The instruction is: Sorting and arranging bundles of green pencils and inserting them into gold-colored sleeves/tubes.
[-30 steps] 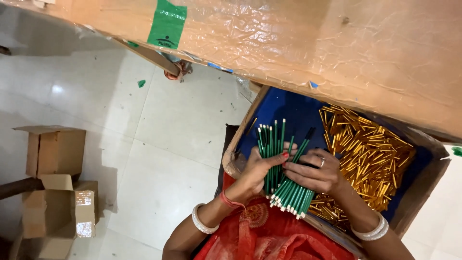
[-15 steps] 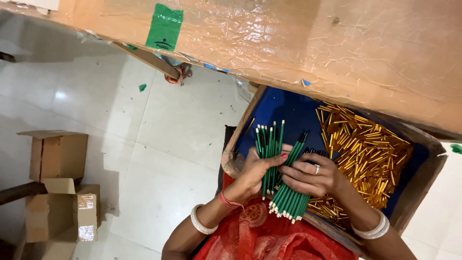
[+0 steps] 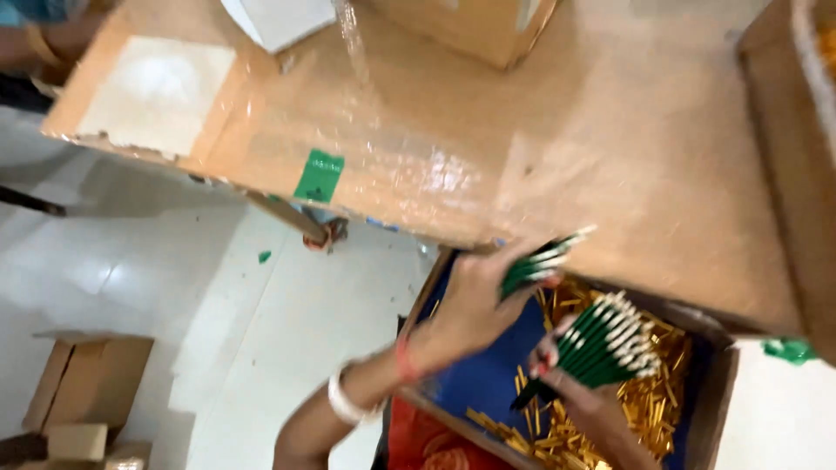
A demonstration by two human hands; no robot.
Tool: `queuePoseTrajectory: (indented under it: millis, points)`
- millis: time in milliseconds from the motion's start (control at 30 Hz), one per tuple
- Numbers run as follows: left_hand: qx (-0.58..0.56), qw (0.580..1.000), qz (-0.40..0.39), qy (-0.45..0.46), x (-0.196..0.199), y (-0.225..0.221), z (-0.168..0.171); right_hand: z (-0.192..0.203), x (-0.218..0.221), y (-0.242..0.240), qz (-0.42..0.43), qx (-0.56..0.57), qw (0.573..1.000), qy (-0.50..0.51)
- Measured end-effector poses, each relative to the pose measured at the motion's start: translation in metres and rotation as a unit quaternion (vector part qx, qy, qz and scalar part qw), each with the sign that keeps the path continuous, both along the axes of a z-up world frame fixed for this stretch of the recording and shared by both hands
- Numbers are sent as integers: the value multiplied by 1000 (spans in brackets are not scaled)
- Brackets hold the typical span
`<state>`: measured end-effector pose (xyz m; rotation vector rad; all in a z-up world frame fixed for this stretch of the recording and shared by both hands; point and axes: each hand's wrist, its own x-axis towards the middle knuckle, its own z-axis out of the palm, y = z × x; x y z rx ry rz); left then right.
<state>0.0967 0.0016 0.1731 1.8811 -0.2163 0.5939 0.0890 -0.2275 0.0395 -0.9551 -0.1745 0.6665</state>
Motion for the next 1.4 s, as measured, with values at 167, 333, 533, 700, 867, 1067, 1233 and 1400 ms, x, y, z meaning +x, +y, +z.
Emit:
queuePoseTrajectory:
  millis: [167,333,533,700,867,1067,1233,1400]
  points:
    - [392,918,55,-3,166,18,-55,2,1,-7,-19,11,999,-27]
    - [384,921,35,-47,226,19,-58,5,31,-28,-50,40,984,-166]
    - [395,915,78,-15,211,20,-40,35,102,-39,2,217,968,-127]
    - [296,953,68,-23,229,36,-70,52,172,-24,-216,-323,802,-454]
    - [135,986,77,-59,216,55,-40,109,192,18,-102,-276,923,-250]
    - [42,980,142,-133,180,49,-20,111,197,2,-81,-219,936,-262]
    - [178,933,83,-301,127,-13,28,182,195,-6,-78,-637,635,-430]
    - [220,938,46,-265,117,-90,56,196,186,-11,4,-718,217,-661]
